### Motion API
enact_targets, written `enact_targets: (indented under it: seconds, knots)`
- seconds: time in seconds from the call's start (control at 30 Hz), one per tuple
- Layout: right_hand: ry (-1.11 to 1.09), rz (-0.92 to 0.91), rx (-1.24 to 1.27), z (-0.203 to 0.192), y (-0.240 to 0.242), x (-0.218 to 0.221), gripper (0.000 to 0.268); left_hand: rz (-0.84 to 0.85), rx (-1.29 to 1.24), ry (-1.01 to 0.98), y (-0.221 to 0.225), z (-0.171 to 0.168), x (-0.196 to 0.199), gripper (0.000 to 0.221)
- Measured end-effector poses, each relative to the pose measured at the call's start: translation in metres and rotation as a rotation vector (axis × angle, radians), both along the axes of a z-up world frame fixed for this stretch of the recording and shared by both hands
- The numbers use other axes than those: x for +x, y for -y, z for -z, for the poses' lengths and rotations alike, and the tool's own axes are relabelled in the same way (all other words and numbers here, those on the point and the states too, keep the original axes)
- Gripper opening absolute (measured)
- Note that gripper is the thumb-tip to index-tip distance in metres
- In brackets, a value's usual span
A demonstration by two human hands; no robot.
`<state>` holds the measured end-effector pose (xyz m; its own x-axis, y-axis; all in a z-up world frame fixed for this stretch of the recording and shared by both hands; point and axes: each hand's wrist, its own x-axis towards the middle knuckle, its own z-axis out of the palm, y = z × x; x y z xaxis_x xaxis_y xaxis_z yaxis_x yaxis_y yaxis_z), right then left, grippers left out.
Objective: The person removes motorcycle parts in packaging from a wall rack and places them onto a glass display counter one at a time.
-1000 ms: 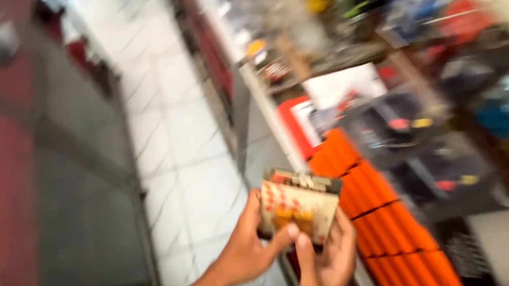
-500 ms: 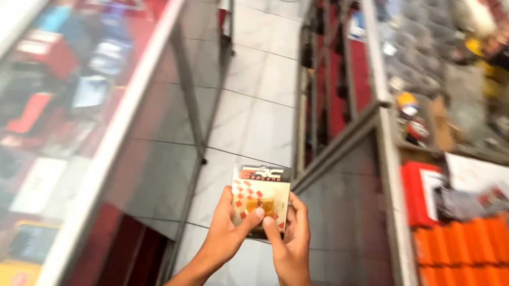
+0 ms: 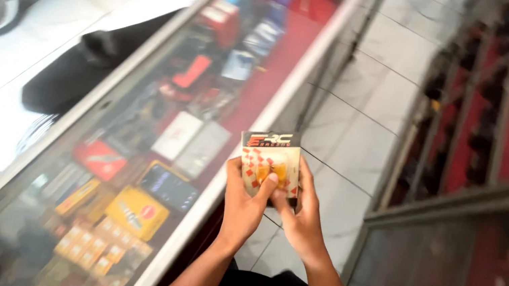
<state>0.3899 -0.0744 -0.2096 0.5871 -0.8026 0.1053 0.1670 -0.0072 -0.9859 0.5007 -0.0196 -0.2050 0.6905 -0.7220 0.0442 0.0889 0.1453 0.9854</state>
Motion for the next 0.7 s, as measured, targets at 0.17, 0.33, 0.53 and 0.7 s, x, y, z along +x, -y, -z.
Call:
enact_targets:
  seconds: [0.17, 0.33, 0.53, 0.7]
  knots:
    - [-0.102, -0.278, -0.147, -0.003, -0.003, 0.046, 0.099, -0.295, 0.080, 0.103, -0.035, -0.002, 0.031, 0.069]
    - [-0.192, -0.437, -0.434, -0.002, -0.011, 0.089, 0.100, -0.559, 0.294, 0.212, -0.063, -0.003, 0.053, 0.073]
    - [-0.382, -0.605, -0.741, -0.015, -0.022, 0.138, 0.082, -0.877, 0.460, 0.485, -0.095, 0.017, 0.066, 0.072]
    - [-0.375, -0.710, -0.924, -0.016, -0.033, 0.171, 0.066, -0.956, 0.645, 0.410, -0.120, 0.021, 0.065, 0.074]
